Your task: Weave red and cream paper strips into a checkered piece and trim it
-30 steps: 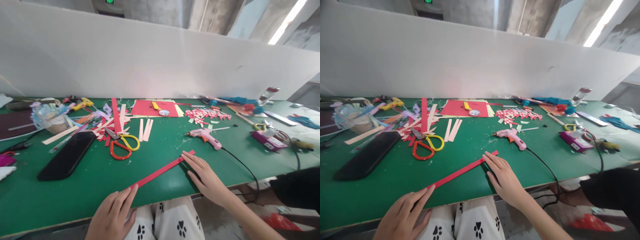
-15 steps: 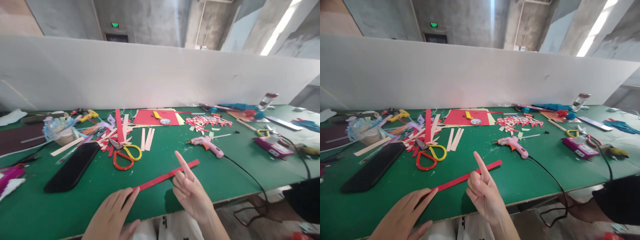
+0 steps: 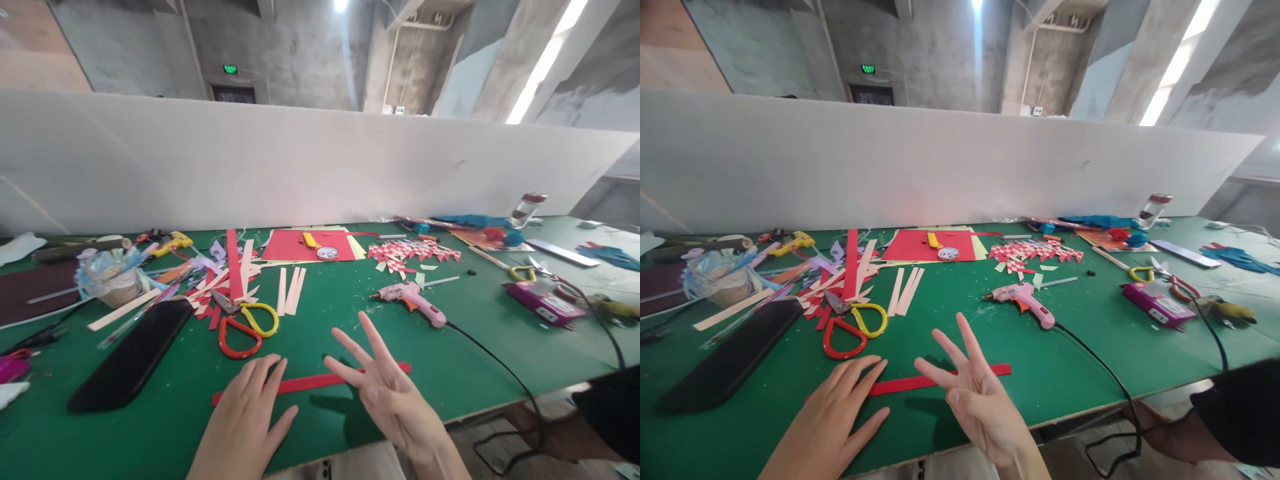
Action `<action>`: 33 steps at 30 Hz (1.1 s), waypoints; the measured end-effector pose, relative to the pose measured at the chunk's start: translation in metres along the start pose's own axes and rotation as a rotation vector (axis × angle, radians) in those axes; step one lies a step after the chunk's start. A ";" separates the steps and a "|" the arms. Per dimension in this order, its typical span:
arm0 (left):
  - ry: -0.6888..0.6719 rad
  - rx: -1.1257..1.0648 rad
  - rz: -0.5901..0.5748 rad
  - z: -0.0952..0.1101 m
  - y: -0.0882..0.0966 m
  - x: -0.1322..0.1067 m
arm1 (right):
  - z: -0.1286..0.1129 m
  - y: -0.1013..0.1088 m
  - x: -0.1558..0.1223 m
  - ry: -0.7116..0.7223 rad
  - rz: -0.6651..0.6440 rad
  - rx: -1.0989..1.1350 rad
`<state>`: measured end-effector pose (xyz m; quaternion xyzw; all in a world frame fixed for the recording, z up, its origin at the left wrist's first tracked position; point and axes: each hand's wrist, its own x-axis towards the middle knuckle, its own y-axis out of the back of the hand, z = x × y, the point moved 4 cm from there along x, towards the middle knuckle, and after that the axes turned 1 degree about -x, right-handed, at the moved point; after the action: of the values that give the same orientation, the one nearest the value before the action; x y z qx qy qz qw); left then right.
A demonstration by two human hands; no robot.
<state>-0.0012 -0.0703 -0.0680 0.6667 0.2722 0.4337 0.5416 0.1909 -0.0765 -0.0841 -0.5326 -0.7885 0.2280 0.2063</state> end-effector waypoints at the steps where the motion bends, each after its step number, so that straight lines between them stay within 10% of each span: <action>1: 0.019 -0.014 -0.114 0.003 0.001 0.007 | -0.004 0.000 0.001 -0.005 -0.003 -0.001; 5: 0.060 -0.073 -0.544 0.016 0.009 0.030 | -0.027 -0.003 0.008 -0.021 -0.059 -0.012; 8: 0.015 -0.191 -0.660 0.014 0.016 0.040 | -0.055 -0.011 0.026 0.028 -0.161 -0.113; 15: -0.018 -0.535 -0.463 -0.033 0.050 0.078 | -0.103 -0.052 0.069 0.365 -0.338 -1.002; 22: 0.071 -0.979 -0.642 -0.058 0.024 0.102 | -0.048 -0.055 0.087 0.626 -0.436 -2.110; 28: 0.121 -0.851 -0.422 -0.055 0.001 0.097 | -0.019 -0.022 0.099 0.443 -0.465 -2.291; 33: -0.215 -0.382 -0.228 -0.025 0.008 0.094 | -0.028 -0.012 0.099 0.116 -0.429 -2.109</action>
<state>0.0205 0.0183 -0.0328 0.5596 0.1994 0.3398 0.7291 0.1636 0.0159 -0.0469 -0.3024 -0.6535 -0.6330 -0.2841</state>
